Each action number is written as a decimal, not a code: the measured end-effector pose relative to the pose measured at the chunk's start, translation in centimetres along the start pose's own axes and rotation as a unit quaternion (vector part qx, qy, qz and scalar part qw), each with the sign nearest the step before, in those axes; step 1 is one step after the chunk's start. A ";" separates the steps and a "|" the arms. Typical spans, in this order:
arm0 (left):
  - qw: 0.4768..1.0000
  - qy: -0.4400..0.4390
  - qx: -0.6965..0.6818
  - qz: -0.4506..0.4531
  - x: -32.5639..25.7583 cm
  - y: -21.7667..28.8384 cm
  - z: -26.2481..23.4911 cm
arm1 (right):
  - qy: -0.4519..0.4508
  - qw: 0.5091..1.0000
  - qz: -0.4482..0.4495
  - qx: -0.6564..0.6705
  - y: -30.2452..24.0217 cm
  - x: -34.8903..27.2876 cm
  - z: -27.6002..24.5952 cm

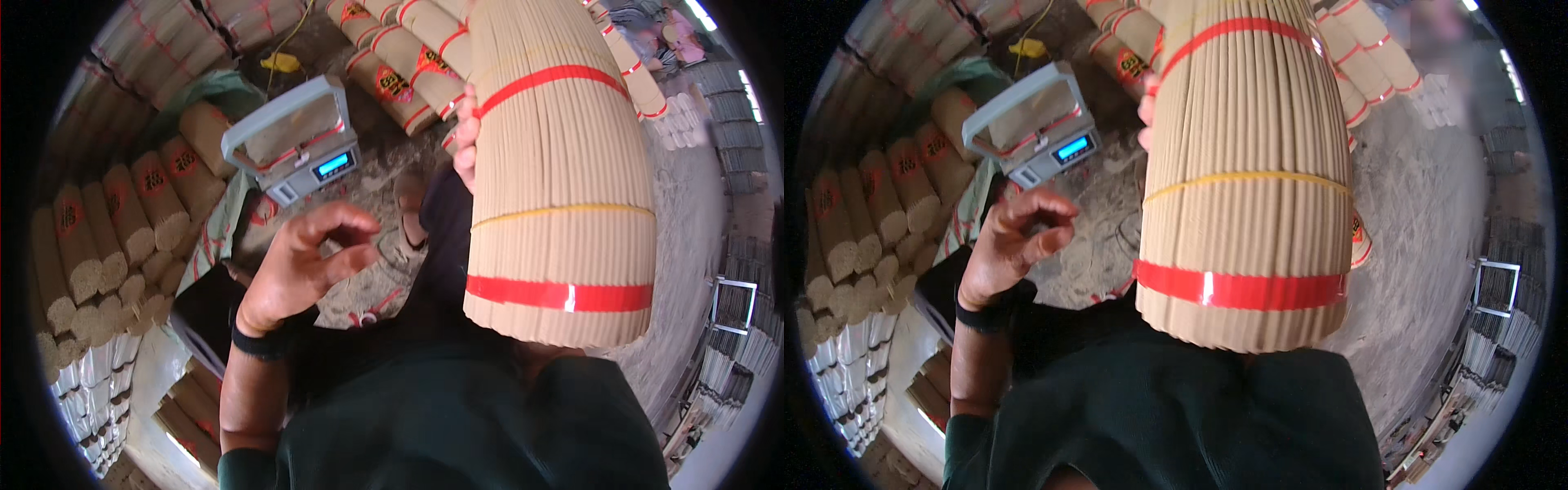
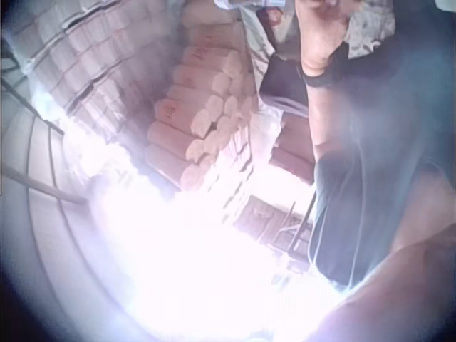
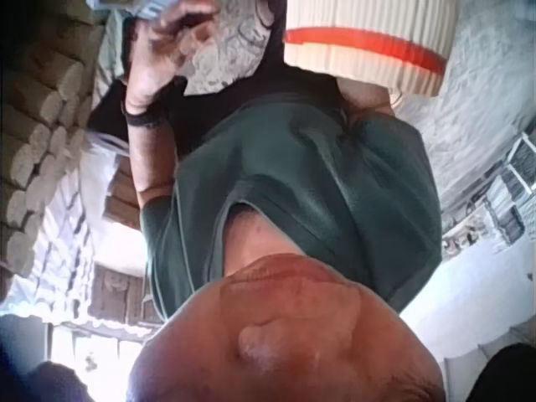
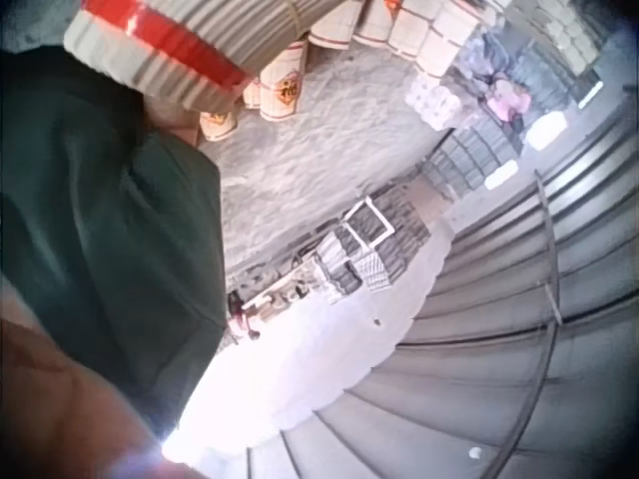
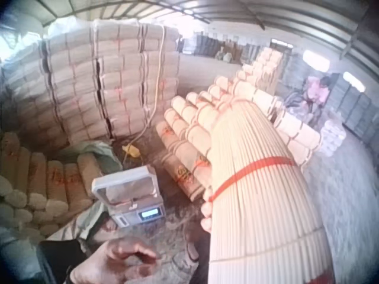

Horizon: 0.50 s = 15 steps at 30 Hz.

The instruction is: Bundling and weighing wooden sticks in a warehouse environment.

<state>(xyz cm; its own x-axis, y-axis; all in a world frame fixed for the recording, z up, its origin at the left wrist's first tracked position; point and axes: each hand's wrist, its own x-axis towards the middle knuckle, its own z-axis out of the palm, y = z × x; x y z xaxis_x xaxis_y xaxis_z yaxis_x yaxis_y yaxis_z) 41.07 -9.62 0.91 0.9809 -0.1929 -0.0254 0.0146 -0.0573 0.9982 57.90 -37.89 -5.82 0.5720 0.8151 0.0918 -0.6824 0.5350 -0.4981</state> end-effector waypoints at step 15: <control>0.963 0.030 -0.078 -0.255 -1.4 -10.3 -5.3 | 0.447 0.802 -0.396 -0.015 -12.4 -9.4 -6.7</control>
<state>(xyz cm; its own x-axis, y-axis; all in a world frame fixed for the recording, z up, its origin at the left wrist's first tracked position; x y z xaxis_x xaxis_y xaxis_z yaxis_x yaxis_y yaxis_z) 40.58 -3.54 -9.02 0.8474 -0.1219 -0.5168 0.5226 0.0193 0.8524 64.03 -53.65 -6.30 0.9277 -0.2699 -0.2579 0.0604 0.7902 -0.6099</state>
